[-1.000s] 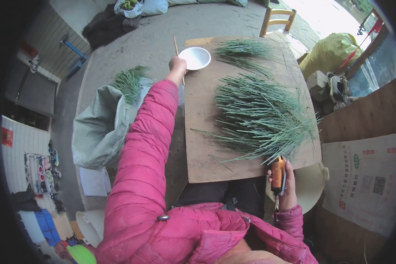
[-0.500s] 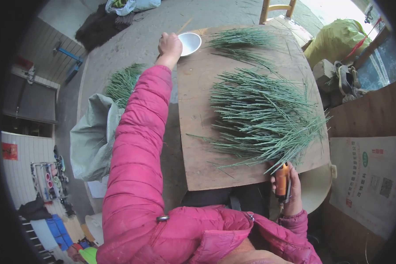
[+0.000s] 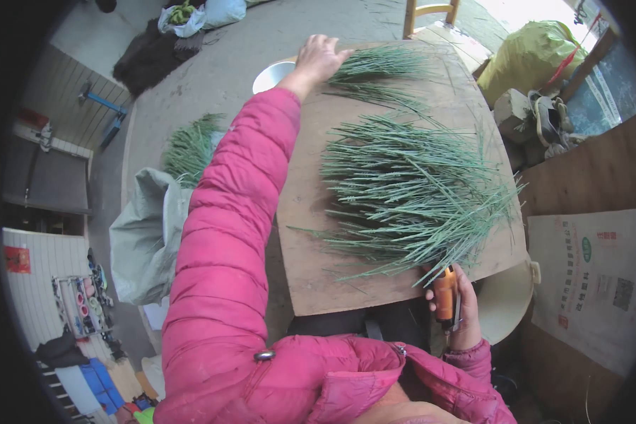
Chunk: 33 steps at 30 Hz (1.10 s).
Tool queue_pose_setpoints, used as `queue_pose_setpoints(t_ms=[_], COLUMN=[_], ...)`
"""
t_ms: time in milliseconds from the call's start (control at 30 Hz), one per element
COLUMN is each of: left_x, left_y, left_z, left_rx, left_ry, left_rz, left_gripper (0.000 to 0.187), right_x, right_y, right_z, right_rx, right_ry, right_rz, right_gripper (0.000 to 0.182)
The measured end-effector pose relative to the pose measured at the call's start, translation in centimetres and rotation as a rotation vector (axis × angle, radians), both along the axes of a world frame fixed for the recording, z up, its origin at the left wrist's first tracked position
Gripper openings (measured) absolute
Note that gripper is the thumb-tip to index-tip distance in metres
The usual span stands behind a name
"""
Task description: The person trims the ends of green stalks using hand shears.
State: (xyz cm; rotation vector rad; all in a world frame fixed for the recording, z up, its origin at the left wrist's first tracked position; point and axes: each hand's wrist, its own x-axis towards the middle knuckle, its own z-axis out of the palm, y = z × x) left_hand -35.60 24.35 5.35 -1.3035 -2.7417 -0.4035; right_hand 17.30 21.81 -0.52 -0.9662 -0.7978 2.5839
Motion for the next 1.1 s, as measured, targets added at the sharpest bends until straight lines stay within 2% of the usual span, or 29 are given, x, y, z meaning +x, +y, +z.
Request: queue_pose_setpoints(t_ms=[200, 300, 400, 500, 733, 900, 1100], left_x=[0.4, 0.4, 1.1, 3.1, 13.9, 18.0, 18.6], left_y=[6.9, 7.5, 7.1, 6.3, 1.1, -4.4, -9.5], left_z=[-1.6, -2.9, -3.3, -2.9, -1.0, 1.4, 1.1], left_rx=[-0.143, -0.195, -0.208, -0.261, -0.413, -0.47, -0.324], left_ry=[-0.232, -0.341, -0.403, -0.457, -0.649, -0.69, -0.771], left_rz=[-0.092, -0.072, -0.116, -0.196, -0.454, -0.427, -0.33], left_gripper=[0.082, 0.093, 0.096, 0.107, 0.102, 0.1, 0.09], right_x=[-0.3, -0.7, -0.8, -0.9, -1.4, -1.9, -1.9], right_y=[0.4, 0.5, 0.3, 0.4, -1.1, -0.9, -3.7], right_z=[0.1, 0.6, 0.8, 1.0, 4.6, 2.7, 2.2], right_rx=[0.035, 0.064, 0.107, 0.091, 0.219, 0.279, 0.098], right_ry=[0.049, 0.02, -0.022, 0.016, -0.09, -0.029, -0.022], right_rz=[0.03, 0.069, 0.074, 0.053, 0.018, 0.083, 0.023], right_gripper=[0.042, 0.052, 0.054, 0.05, 0.041, 0.041, 0.033])
